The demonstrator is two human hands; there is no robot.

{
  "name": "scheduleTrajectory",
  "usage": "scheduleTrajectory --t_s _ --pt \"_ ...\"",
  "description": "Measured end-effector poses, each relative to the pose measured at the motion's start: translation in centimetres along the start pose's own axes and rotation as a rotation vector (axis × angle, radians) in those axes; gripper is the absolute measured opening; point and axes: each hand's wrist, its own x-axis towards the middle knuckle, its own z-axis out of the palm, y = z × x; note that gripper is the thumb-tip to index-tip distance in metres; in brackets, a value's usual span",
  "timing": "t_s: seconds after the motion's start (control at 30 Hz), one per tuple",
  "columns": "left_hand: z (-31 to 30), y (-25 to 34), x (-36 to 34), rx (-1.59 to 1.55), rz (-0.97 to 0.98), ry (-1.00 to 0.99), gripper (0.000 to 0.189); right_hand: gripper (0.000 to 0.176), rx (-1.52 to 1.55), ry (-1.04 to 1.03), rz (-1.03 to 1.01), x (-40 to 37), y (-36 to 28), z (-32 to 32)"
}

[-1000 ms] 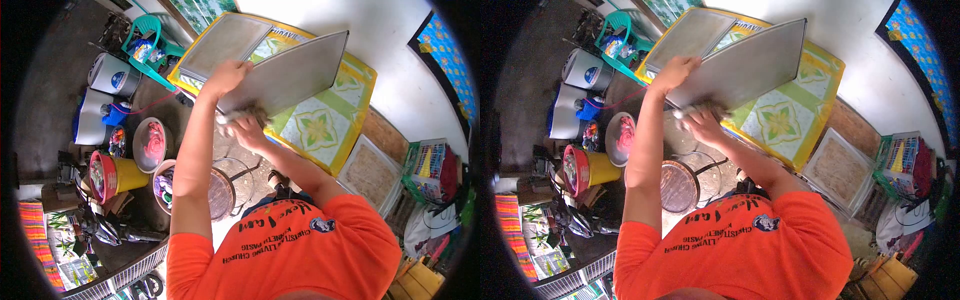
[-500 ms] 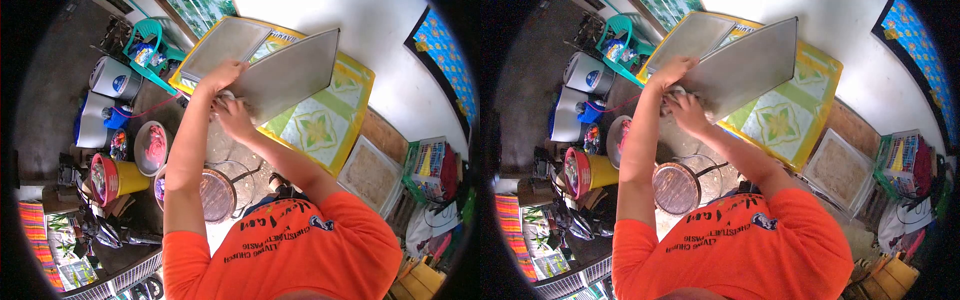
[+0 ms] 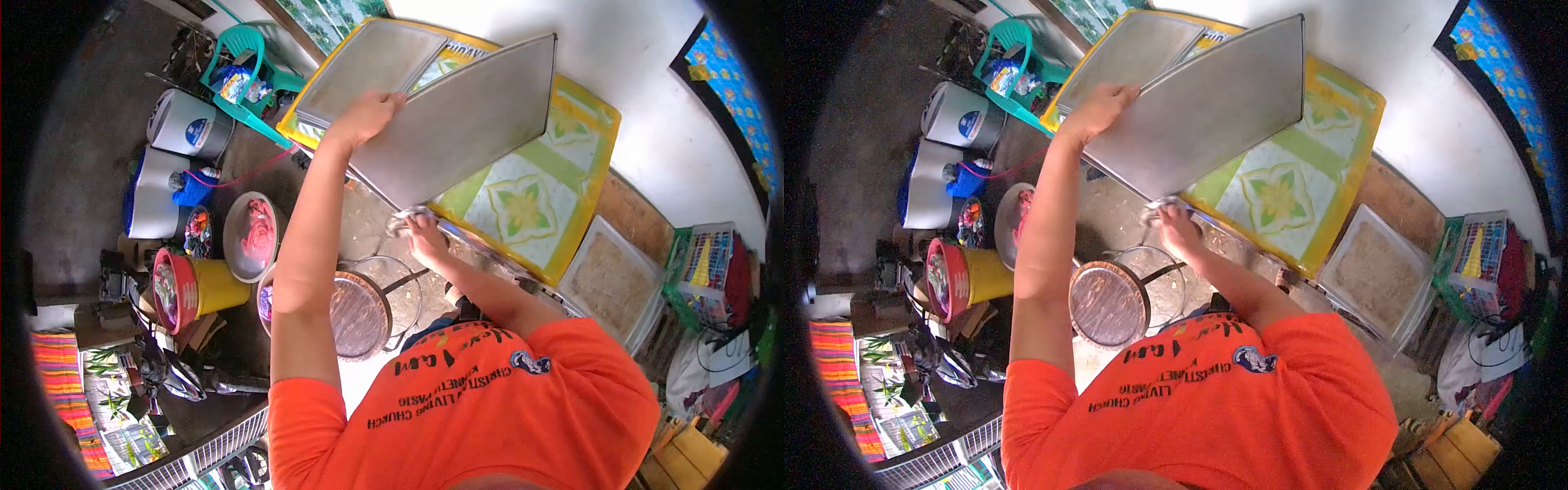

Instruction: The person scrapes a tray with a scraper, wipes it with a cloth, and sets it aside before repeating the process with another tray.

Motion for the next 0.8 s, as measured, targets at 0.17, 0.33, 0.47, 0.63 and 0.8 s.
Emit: scheduleTrajectory --t_s 0.17,0.33,0.47,0.63,0.8 --pt "-0.6 0.6 -0.4 0.059 -0.005 -0.057 0.046 0.034 0.378 -0.026 -0.046 1.7 0.2 -2.3" --pt "-1.0 0.2 -0.1 0.026 -0.007 -0.118 0.047 0.037 0.295 0.433 -0.173 7.5 -6.6 -13.0" --pt "-1.3 0.7 -0.1 -0.268 -0.126 -0.208 0.060 0.048 -0.112 0.597 -0.363 11.1 -7.5 -13.1" --pt "-2.0 0.0 0.4 -0.634 -0.229 -0.381 0.076 0.040 -0.071 0.665 -0.353 13.1 -6.4 -12.6" --pt "-1.8 0.3 -0.5 -0.710 -0.224 -0.439 0.087 0.030 -0.161 0.706 -0.493 13.0 -6.0 -13.3"
